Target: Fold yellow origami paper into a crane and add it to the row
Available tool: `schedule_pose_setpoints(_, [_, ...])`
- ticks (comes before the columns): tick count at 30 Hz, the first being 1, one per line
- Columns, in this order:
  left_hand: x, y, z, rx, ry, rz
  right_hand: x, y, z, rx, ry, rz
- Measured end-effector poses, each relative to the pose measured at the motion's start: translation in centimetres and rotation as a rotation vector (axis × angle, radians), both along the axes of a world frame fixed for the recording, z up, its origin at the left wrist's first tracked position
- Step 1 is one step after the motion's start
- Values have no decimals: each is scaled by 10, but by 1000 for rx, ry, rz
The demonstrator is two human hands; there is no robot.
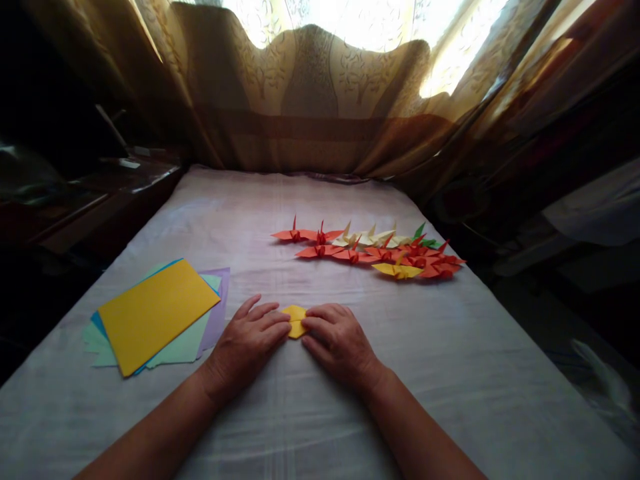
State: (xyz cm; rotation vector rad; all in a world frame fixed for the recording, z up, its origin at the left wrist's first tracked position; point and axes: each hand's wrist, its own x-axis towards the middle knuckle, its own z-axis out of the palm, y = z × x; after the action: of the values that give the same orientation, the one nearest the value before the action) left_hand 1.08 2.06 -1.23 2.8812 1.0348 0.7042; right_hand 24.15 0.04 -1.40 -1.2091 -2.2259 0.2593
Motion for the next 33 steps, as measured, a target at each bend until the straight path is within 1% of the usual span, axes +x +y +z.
schedule_pose_setpoints(5, [1,-3,2,9,-18,13,-4,0,5,17,-21,-2])
schedule_pose_setpoints(11, [5,-4,4,-37,-64,29,-5,1,6,63,-58,-26])
schedule_pose_setpoints(16, [4,-4,4,-96,-113,41,-5,0,6,42,-23,-29])
schedule_pose_setpoints(20, [4,-3,5,-118,-105,47,-3,0,6,16,-34,-30])
schedule_pose_setpoints(25, [5,-2,7,-112,-89,50,-3,0,8,29,-62,-29])
schedule_pose_setpoints(29, [5,-2,6,-119,-76,50,-7,-1,10,42,-69,-37])
schedule_pose_setpoints(33, [5,-2,5,-123,-91,52,-12,-2,8,41,-49,-30])
